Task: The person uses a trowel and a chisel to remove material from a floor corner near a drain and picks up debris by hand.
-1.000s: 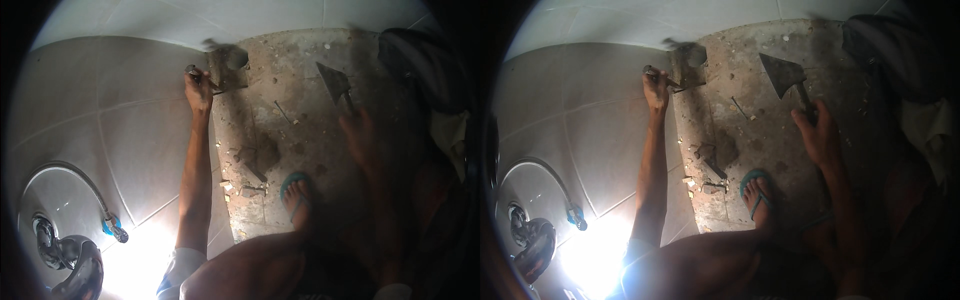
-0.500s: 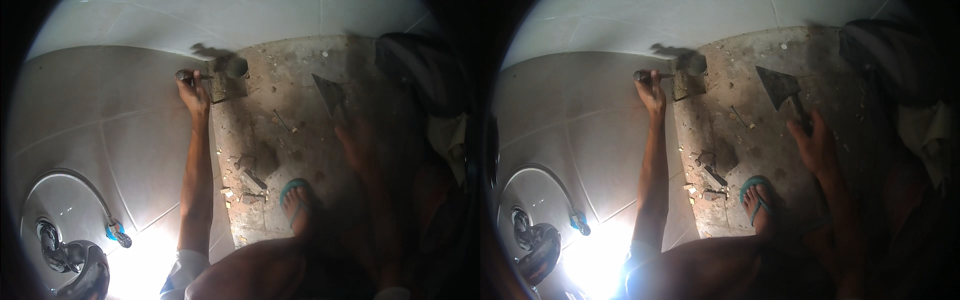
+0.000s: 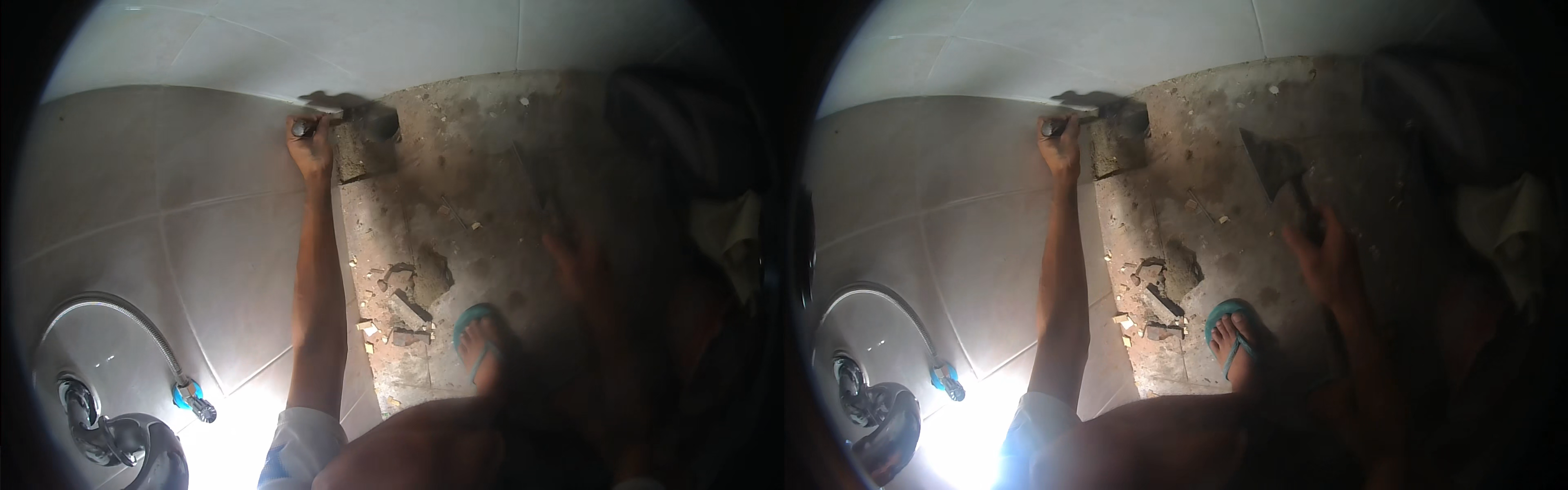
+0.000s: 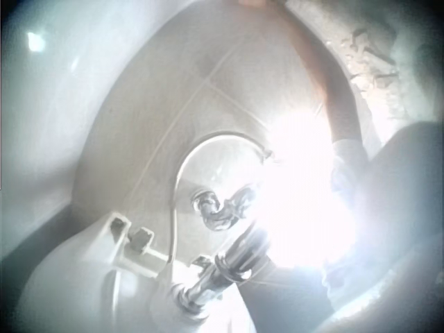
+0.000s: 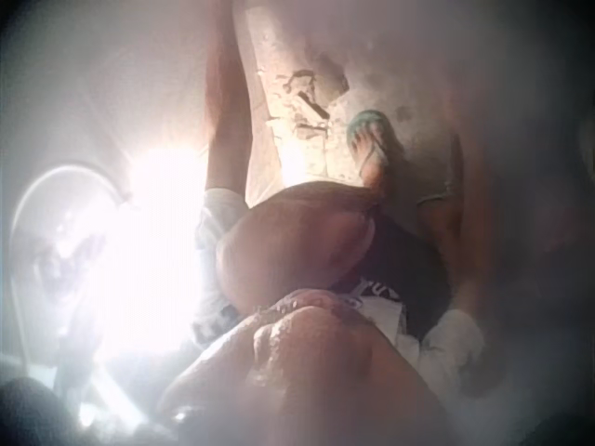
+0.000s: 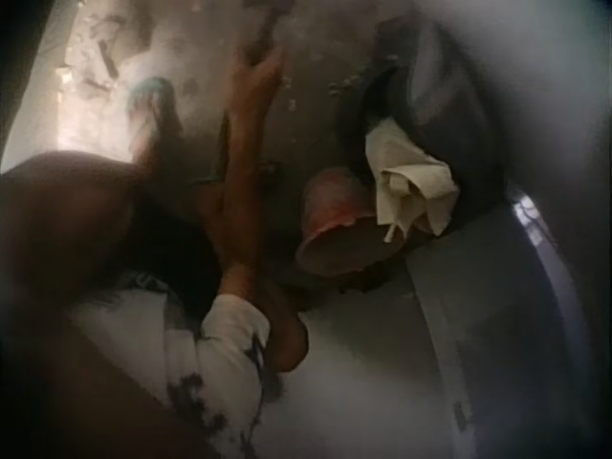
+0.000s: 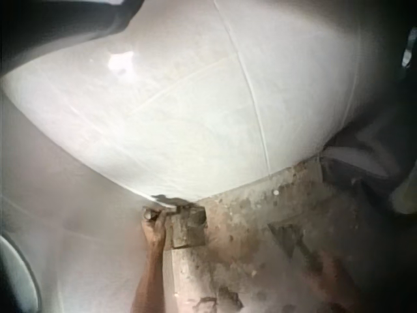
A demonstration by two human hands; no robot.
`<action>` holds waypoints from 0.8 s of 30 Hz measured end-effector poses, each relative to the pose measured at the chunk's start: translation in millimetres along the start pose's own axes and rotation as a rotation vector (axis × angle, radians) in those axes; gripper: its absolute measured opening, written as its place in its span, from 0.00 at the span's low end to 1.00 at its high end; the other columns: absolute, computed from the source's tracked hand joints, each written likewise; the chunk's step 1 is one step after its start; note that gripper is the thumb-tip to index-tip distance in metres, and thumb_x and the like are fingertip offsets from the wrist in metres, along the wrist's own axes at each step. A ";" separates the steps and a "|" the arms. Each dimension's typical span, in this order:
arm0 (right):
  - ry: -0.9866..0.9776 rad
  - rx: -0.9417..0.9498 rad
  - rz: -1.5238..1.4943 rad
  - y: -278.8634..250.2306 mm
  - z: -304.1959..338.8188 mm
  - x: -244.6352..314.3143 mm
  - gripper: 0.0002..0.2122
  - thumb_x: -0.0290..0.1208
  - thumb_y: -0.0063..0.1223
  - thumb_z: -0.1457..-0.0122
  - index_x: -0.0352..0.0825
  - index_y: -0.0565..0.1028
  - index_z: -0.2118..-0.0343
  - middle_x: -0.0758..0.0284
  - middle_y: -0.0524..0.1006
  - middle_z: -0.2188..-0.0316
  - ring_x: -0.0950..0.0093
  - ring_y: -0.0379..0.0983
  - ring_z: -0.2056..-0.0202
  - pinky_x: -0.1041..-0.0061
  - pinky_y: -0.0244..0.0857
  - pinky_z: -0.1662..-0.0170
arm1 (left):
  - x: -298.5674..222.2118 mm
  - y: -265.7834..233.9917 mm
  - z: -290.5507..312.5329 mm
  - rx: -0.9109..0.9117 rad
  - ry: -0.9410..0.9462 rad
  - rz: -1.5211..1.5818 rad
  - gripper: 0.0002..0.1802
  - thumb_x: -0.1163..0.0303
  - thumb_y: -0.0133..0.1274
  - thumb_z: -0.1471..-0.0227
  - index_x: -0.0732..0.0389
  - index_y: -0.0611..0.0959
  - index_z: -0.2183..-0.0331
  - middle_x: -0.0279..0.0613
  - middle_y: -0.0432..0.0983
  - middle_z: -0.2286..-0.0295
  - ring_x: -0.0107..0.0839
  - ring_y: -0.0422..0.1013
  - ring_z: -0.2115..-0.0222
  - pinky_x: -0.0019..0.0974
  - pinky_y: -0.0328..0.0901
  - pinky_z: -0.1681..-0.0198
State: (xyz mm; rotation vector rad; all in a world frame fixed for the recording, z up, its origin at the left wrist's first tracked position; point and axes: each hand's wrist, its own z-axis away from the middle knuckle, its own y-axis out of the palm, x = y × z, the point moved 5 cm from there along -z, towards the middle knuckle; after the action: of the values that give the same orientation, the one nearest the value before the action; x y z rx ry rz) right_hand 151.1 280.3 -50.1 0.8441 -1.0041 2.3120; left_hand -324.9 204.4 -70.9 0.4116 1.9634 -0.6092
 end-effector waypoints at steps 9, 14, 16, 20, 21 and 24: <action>-0.117 0.028 -0.078 -9.7 0.9 11.1 0.23 0.39 0.59 0.46 0.24 0.70 0.55 0.50 0.76 0.61 0.62 0.74 0.55 0.68 0.65 0.54 | -63.0 -18.6 80.3 -0.007 -0.310 -0.238 0.11 0.82 0.58 0.52 0.63 0.71 0.74 0.35 0.70 0.77 0.24 0.68 0.73 0.30 0.66 0.65; -0.103 -0.069 0.082 -17.6 -13.3 -0.1 0.26 0.38 0.57 0.45 0.25 0.67 0.49 0.47 0.74 0.56 0.59 0.72 0.51 0.65 0.64 0.49 | -122.4 -9.8 87.7 -0.064 -0.201 -0.302 0.08 0.75 0.55 0.47 0.63 0.71 0.69 0.39 0.70 0.76 0.27 0.70 0.74 0.31 0.67 0.67; -0.070 -0.153 0.261 -35.6 -19.7 -10.9 0.28 0.38 0.56 0.43 0.25 0.63 0.45 0.45 0.72 0.53 0.54 0.69 0.49 0.62 0.62 0.46 | -156.2 11.8 102.7 -0.008 -0.310 -0.248 0.09 0.70 0.50 0.42 0.63 0.69 0.64 0.39 0.70 0.75 0.29 0.71 0.74 0.34 0.70 0.67; -0.126 -0.178 0.398 -36.6 -31.0 -19.8 0.26 0.37 0.55 0.42 0.25 0.63 0.46 0.45 0.69 0.50 0.50 0.67 0.48 0.60 0.62 0.46 | -196.8 50.4 171.5 0.420 -0.693 -0.180 0.16 0.57 0.46 0.39 0.62 0.69 0.63 0.39 0.66 0.79 0.29 0.69 0.81 0.32 0.70 0.83; -0.149 -0.184 0.470 -33.8 -35.2 -20.6 0.25 0.37 0.56 0.43 0.25 0.64 0.47 0.45 0.67 0.49 0.50 0.66 0.48 0.59 0.62 0.46 | -192.4 61.1 190.6 0.494 -0.650 -0.055 0.16 0.57 0.47 0.40 0.62 0.70 0.65 0.38 0.66 0.79 0.27 0.68 0.82 0.31 0.69 0.84; -0.184 -0.198 0.570 -20.8 -39.6 -31.4 0.24 0.37 0.57 0.43 0.26 0.65 0.50 0.47 0.65 0.49 0.49 0.65 0.48 0.59 0.62 0.47 | -189.5 97.0 233.3 0.507 -1.054 0.243 0.15 0.56 0.46 0.39 0.58 0.70 0.64 0.32 0.63 0.79 0.26 0.63 0.76 0.34 0.63 0.69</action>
State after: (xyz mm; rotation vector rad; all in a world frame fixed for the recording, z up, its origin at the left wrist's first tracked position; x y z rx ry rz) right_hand 172.4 317.9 -83.5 0.7704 -1.7062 2.5538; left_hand -20.6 143.8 -11.8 0.4878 0.7366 -0.9190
